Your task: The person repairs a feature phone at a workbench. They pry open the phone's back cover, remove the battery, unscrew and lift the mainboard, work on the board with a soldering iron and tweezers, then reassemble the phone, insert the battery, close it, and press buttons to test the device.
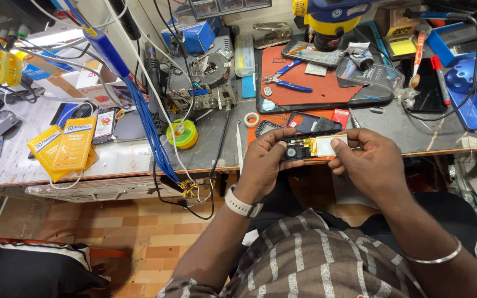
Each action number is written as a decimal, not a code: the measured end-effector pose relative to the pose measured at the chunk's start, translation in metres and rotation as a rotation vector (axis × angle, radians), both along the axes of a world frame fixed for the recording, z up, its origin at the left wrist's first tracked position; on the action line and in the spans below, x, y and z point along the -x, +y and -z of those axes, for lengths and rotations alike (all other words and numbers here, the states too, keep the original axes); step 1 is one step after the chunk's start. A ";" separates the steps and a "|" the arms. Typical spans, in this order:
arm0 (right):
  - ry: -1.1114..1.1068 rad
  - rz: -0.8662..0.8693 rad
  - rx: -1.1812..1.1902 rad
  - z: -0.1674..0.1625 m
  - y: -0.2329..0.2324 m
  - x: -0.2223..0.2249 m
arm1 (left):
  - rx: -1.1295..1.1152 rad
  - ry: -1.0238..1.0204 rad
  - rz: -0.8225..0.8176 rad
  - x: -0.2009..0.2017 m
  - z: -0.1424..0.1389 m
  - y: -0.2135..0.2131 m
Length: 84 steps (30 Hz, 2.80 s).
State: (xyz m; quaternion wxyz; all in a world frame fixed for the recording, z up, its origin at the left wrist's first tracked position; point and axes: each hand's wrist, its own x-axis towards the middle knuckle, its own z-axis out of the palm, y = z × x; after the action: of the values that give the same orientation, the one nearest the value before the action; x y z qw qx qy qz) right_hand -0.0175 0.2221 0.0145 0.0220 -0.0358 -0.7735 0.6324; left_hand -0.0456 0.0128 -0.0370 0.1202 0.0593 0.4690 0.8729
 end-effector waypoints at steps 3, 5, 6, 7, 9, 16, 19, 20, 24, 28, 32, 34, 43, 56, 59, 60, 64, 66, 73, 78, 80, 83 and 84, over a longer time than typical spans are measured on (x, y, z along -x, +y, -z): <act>0.030 -0.015 0.020 0.002 -0.001 0.001 | 0.024 0.015 -0.045 0.001 0.002 0.003; 0.059 -0.018 0.026 0.004 -0.001 0.004 | 0.025 0.022 -0.046 0.002 0.001 0.003; 0.071 -0.016 0.020 0.005 -0.001 0.005 | 0.025 0.028 -0.037 0.002 0.000 0.003; 0.082 -0.015 0.014 0.006 0.000 0.006 | 0.026 0.033 -0.029 0.001 -0.001 0.003; 0.075 -0.034 0.029 0.007 0.002 0.007 | 0.078 0.067 -0.043 0.000 -0.005 0.004; 0.024 0.024 0.007 0.010 -0.003 0.004 | 0.427 0.236 -0.232 -0.013 -0.013 0.009; 0.022 0.046 -0.032 0.008 -0.002 0.005 | 0.387 0.260 -0.184 -0.012 -0.014 0.009; 0.020 0.045 -0.036 0.008 -0.001 0.005 | 0.364 0.273 -0.163 -0.012 -0.013 0.009; 0.044 0.067 -0.077 0.008 0.003 0.007 | 0.301 0.285 -0.113 -0.013 -0.008 0.009; 0.080 0.092 -0.168 0.011 0.006 0.010 | 0.257 0.247 -0.090 -0.012 -0.005 0.010; 0.241 0.114 -0.459 0.019 0.014 0.010 | 0.190 0.169 -0.055 -0.010 -0.004 0.009; 0.212 0.102 -0.414 0.026 0.020 0.016 | 0.135 0.139 -0.032 -0.009 -0.005 0.009; -0.197 -0.148 0.525 0.052 0.029 0.028 | -0.089 0.112 -0.087 -0.008 -0.006 0.012; -0.015 -0.304 0.414 0.043 0.012 -0.011 | 0.097 0.058 -0.100 -0.007 0.007 0.022; 0.115 -0.317 0.221 0.040 0.013 -0.021 | 0.057 -0.014 -0.040 -0.008 0.006 0.019; 0.104 -0.313 0.151 0.037 0.014 -0.023 | 0.027 -0.037 -0.012 -0.008 0.006 0.018; 0.070 -0.305 -0.035 0.024 0.017 -0.026 | 0.020 -0.055 0.044 -0.009 0.009 0.017; 0.170 -0.320 -0.267 0.013 0.022 -0.026 | 0.043 -0.047 0.052 -0.009 0.011 0.017; 0.200 -0.374 -0.564 -0.010 0.028 -0.024 | 0.129 -0.033 0.138 -0.010 0.010 0.017; 0.349 -0.483 -0.670 -0.016 0.032 -0.024 | 0.146 -0.103 0.188 -0.013 0.006 0.017; 0.350 -0.513 -0.724 -0.017 0.033 -0.023 | 0.134 -0.109 0.201 -0.013 0.005 0.017; 0.389 -0.539 -0.757 -0.018 0.034 -0.024 | 0.103 -0.123 0.207 -0.013 0.005 0.015; 0.425 -0.542 -0.757 -0.018 0.035 -0.025 | 0.092 -0.129 0.206 -0.012 0.006 0.014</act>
State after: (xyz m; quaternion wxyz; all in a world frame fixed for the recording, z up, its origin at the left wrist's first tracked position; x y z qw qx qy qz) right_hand 0.0074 0.2569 0.0329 0.0254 0.3057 -0.9083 0.2844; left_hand -0.0337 0.0269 -0.0427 0.2420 0.0451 0.4914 0.8354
